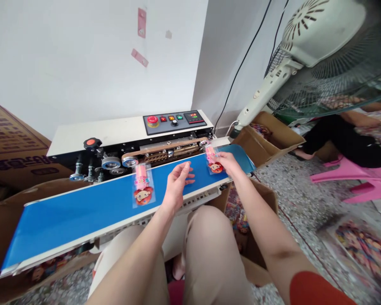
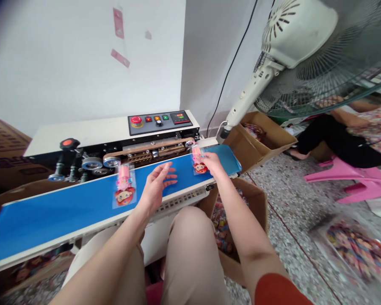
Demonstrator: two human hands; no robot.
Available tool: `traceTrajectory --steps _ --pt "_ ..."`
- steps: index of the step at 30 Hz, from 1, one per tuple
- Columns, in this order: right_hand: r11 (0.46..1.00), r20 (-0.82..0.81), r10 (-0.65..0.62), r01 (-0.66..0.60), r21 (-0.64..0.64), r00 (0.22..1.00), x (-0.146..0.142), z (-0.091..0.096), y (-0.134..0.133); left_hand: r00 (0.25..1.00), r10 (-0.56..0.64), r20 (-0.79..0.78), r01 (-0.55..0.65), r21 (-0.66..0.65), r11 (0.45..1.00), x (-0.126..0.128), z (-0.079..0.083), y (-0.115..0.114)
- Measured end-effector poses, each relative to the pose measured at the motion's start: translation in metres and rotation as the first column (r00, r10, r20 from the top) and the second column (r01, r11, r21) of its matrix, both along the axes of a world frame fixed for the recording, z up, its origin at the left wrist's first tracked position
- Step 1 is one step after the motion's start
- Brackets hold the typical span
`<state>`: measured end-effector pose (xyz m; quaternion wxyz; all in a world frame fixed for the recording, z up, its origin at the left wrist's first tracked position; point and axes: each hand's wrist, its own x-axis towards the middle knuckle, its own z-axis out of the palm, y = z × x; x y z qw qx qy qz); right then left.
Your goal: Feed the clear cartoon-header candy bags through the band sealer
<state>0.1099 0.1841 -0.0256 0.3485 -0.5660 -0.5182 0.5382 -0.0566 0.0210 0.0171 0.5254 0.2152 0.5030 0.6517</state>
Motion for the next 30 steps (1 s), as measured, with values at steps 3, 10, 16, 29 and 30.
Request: traceTrajectory --steps 3,10,16,29,30 --pt "0.999 0.045 0.047 -0.047 -0.005 0.998 -0.006 0.007 -0.01 1.0 -0.001 -0.008 0.001 0.005 1.0 -0.001 -0.001 0.001" --pt "0.926 -0.043 -0.202 0.205 0.316 0.978 0.085 -0.004 -0.063 0.999 -0.017 -0.03 0.018 0.066 0.998 0.002 0.007 0.0" --pt "0.923 0.318 -0.368 0.386 0.009 0.874 0.21 -0.101 -0.109 0.991 -0.055 -0.123 0.063 0.065 0.996 0.011 -0.001 0.003" --pt "0.988 0.671 0.147 -0.079 -0.131 0.727 0.194 -0.248 -0.151 0.96 -0.121 -0.253 0.13 0.022 0.991 0.02 0.0 -0.006" --pt "0.977 0.712 0.212 -0.167 -0.134 0.669 0.188 -0.253 -0.148 0.956 -0.128 -0.265 0.136 0.012 0.991 0.021 -0.001 -0.006"
